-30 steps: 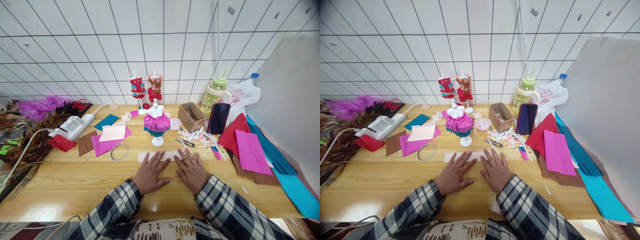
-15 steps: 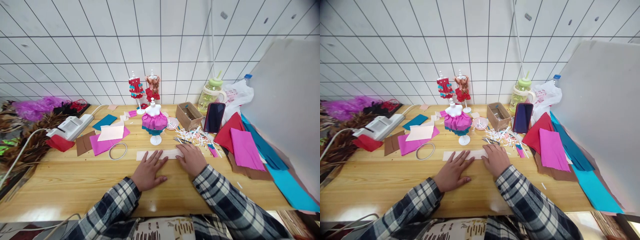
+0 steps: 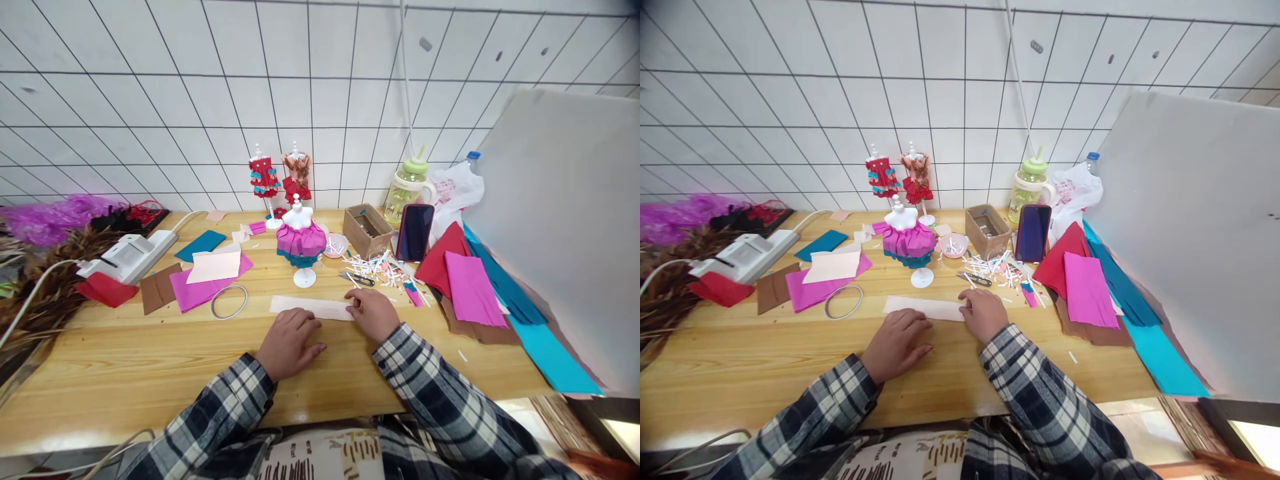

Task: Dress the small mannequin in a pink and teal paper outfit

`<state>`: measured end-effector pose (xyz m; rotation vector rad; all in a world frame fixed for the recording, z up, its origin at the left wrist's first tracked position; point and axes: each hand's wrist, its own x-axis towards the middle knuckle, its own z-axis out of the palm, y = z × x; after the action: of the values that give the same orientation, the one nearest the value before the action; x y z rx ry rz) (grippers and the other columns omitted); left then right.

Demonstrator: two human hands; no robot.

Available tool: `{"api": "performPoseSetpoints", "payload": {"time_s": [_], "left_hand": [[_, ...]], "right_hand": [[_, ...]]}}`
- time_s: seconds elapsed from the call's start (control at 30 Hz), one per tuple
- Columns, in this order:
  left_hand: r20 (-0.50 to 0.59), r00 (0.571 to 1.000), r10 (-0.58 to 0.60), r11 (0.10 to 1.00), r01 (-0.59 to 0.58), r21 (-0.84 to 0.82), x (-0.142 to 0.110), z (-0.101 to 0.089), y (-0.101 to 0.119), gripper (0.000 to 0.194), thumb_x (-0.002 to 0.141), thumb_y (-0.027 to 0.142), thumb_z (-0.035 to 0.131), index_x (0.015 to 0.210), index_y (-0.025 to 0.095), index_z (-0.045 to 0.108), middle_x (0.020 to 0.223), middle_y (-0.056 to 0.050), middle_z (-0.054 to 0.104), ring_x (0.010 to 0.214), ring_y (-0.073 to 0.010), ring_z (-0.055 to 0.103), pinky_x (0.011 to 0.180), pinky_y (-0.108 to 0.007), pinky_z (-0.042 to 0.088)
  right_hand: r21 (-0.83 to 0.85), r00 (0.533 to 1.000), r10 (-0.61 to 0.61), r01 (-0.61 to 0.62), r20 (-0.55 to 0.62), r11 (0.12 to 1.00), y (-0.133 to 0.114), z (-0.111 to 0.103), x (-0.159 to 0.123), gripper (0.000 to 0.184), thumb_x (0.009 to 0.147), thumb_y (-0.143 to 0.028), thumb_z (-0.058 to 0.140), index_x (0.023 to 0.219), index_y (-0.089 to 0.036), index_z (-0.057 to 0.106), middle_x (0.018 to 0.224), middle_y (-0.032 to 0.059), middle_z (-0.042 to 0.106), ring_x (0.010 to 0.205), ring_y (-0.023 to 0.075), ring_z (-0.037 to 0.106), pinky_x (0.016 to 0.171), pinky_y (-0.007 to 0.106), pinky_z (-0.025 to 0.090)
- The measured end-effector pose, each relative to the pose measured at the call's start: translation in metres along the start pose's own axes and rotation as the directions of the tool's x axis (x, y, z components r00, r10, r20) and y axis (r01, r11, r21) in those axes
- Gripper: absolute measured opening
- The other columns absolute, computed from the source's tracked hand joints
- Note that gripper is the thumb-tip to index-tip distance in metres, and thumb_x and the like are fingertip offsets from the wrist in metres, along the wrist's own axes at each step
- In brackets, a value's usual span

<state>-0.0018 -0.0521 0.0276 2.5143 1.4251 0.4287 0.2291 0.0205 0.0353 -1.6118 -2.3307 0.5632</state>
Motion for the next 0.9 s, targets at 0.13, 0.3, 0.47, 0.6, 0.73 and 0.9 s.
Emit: {"api": "performPoseSetpoints", "payload": {"time_s": [0.13, 0.3, 0.47, 0.6, 0.73, 0.9], "left_hand": [[0.010, 1.000, -0.023, 0.928, 0.025, -0.371, -0.001, -0.001, 0.006, 0.048, 0.094, 0.051, 0.036, 0.081, 0.019, 0.069, 0.079, -0.008, 0.065, 0.079, -0.0203, 0.059, 0.075, -0.034, 0.047], [-0.017, 0.980, -0.201, 0.727, 0.138, -0.673, 0.001, 0.004, 0.009, 0.062, 0.094, 0.063, 0.025, 0.087, 0.017, 0.067, 0.077, -0.006, 0.068, 0.075, -0.0186, 0.062, 0.072, -0.031, 0.049], [-0.069, 0.953, -0.295, 0.745, 0.184, -0.641, -0.001, 0.005, 0.011, 0.052, 0.091, 0.060, 0.038, 0.067, 0.018, 0.057, 0.066, -0.001, 0.058, 0.067, -0.0165, 0.053, 0.065, -0.029, 0.044], [-0.098, 0.933, -0.346, 0.754, 0.215, -0.621, -0.003, 0.006, 0.007, 0.041, 0.093, 0.049, 0.042, 0.071, 0.018, 0.059, 0.068, -0.001, 0.058, 0.069, -0.0163, 0.053, 0.065, -0.028, 0.043], [-0.104, 0.931, -0.351, 0.769, 0.223, -0.599, -0.004, 0.005, 0.004, 0.035, 0.091, 0.043, 0.047, 0.069, 0.018, 0.061, 0.066, -0.001, 0.058, 0.067, -0.0161, 0.053, 0.064, -0.028, 0.042], [-0.089, 0.944, -0.318, 0.798, 0.216, -0.563, -0.003, 0.005, 0.004, 0.034, 0.090, 0.042, 0.049, 0.068, 0.019, 0.061, 0.067, -0.002, 0.060, 0.068, -0.0159, 0.054, 0.063, -0.027, 0.041]], "right_hand": [[0.069, 0.963, -0.124, 0.144, -0.239, 0.987, -0.013, 0.008, -0.017, 0.013, 0.092, -0.027, 0.055, 0.096, -0.022, 0.067, 0.086, 0.0024, 0.067, 0.084, 0.0171, 0.059, 0.078, 0.029, 0.042], [-0.145, 0.816, -0.441, 0.418, -0.374, 0.897, -0.035, 0.025, -0.040, 0.018, 0.094, -0.026, 0.050, 0.091, -0.027, 0.068, 0.093, 0.0027, 0.070, 0.090, 0.0184, 0.057, 0.085, 0.036, 0.037], [-0.154, 0.780, -0.507, 0.487, -0.366, 0.860, -0.051, 0.035, -0.046, 0.014, 0.093, -0.027, 0.053, 0.088, -0.026, 0.066, 0.094, 0.0012, 0.070, 0.091, 0.0182, 0.058, 0.085, 0.037, 0.036], [0.101, 0.836, -0.398, 0.465, -0.377, 0.880, -0.056, 0.034, -0.045, 0.013, 0.089, -0.032, 0.056, 0.095, -0.023, 0.065, 0.099, 0.0045, 0.069, 0.094, 0.0188, 0.059, 0.086, 0.035, 0.042], [0.203, 0.870, -0.339, 0.427, -0.357, 0.881, -0.053, 0.033, -0.042, 0.024, 0.085, -0.031, 0.061, 0.107, -0.021, 0.063, 0.105, 0.0066, 0.068, 0.100, 0.0203, 0.059, 0.091, 0.035, 0.045], [0.372, 0.947, -0.272, 0.318, -0.171, 0.872, -0.049, 0.036, -0.040, 0.026, 0.082, -0.034, 0.068, 0.105, -0.022, 0.065, 0.096, 0.0033, 0.072, 0.090, 0.0181, 0.065, 0.081, 0.031, 0.050]]}}
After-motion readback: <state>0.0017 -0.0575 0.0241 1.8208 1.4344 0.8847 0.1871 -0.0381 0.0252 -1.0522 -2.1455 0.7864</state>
